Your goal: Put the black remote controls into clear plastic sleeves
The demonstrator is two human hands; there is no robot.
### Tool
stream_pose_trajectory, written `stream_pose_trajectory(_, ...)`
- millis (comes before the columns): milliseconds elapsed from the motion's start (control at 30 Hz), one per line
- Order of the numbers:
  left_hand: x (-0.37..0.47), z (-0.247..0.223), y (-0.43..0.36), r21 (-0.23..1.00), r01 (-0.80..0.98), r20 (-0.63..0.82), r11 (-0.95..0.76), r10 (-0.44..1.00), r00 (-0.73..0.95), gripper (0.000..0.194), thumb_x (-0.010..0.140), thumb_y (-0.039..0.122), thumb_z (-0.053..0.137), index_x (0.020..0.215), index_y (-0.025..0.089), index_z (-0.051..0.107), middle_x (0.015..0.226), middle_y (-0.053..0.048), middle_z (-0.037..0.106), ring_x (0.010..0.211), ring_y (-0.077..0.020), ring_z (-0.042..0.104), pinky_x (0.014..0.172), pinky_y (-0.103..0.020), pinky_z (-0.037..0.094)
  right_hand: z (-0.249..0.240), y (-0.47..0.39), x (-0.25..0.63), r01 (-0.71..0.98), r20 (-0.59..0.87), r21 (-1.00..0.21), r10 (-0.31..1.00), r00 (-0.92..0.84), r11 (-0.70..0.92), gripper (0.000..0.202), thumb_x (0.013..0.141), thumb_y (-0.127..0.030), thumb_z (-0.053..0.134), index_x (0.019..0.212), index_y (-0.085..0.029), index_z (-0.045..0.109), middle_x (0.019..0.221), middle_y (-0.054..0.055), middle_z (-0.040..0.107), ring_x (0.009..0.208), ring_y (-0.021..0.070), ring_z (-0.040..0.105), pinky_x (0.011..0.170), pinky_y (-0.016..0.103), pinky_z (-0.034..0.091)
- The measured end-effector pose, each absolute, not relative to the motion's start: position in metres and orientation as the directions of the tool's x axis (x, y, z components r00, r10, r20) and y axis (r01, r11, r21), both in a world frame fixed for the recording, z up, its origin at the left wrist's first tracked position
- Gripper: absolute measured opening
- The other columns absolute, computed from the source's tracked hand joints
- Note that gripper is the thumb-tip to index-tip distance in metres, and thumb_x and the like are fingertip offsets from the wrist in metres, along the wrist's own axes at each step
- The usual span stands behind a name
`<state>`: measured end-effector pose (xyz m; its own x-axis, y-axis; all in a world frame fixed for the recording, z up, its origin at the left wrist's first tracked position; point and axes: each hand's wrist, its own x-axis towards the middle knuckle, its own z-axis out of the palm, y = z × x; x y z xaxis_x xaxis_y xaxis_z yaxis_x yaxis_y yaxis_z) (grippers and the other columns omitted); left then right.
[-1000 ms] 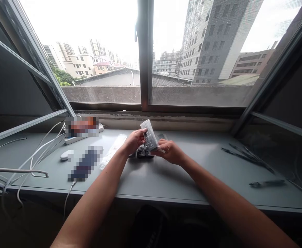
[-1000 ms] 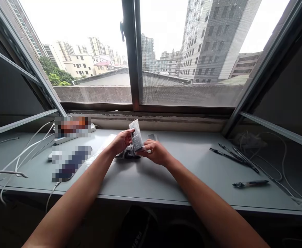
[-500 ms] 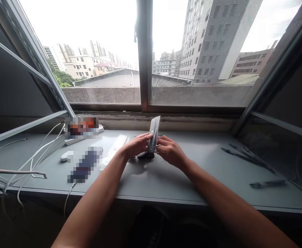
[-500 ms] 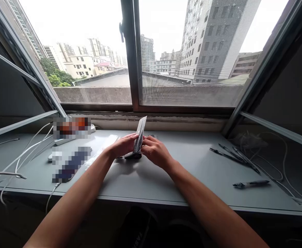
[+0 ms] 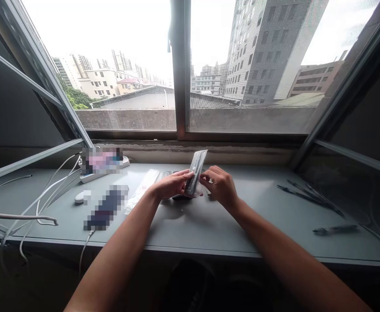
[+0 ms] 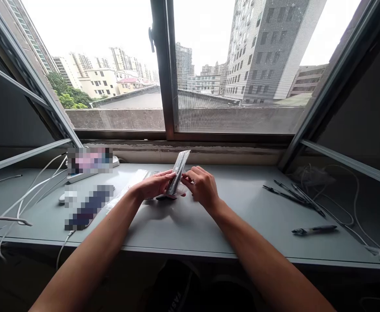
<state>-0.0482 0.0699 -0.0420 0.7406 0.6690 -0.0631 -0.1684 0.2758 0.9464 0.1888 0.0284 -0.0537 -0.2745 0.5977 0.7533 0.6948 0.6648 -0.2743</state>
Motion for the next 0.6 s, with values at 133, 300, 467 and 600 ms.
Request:
stream_pose_trajectory(133,-0.047,-0.043,0.073,0.956,-0.2,-0.029,0.213,0.75,0.661,0.047,0.094,0.049,0.085,0.129,0.02,0.073,0.121,-0.015,0.079,0.096,-0.0308,0.084,0.092,-0.044,0.066,-0.053,0.028,0.186,0.624,0.635,-0.56,0.766,-0.099,0.545,0.037,0.112,-0.052,0.055,0.102,-0.022,0.074,0.082,0.005,0.076,0.07,0.0216,0.069,0.071,0.033,0.047)
stream_pose_trajectory(300,-0.045,-0.047,0.079,0.963,-0.255,0.06,0.088,0.852,0.52,0.05,0.086,0.045,0.094,0.125,0.018,0.077,0.122,-0.015,0.08,0.097,-0.0242,0.081,0.093,-0.038,0.063,-0.054,0.027,0.178,0.455,0.416,-0.775,0.896,-0.155,0.439,0.051,0.106,-0.059,0.06,0.137,-0.02,0.067,0.076,0.001,0.074,0.067,0.0216,0.069,0.07,0.033,0.051)
stream_pose_trajectory(467,-0.042,-0.05,0.084,0.99,-0.14,0.095,-0.029,0.866,0.492,0.055,0.084,0.052,0.094,0.123,0.015,0.08,0.127,-0.017,0.079,0.112,-0.0306,0.078,0.105,-0.046,0.059,-0.056,0.028,0.175,0.35,0.395,-0.828,0.899,-0.19,0.438,0.065,0.097,-0.051,0.072,0.151,-0.018,0.062,0.075,-0.003,0.066,0.066,0.0178,0.058,0.068,0.031,0.048)
stream_pose_trajectory(600,-0.044,-0.054,0.094,0.986,-0.014,0.162,-0.163,0.955,0.248,0.059,0.09,0.068,0.079,0.116,0.015,0.081,0.12,-0.016,0.08,0.113,-0.0322,0.077,0.105,-0.047,0.059,-0.056,0.031,0.181,0.314,0.342,-0.873,0.927,-0.152,0.374,0.07,0.098,-0.049,0.07,0.162,-0.022,0.058,0.067,-0.007,0.056,0.059,0.0149,0.046,0.061,0.029,0.042)
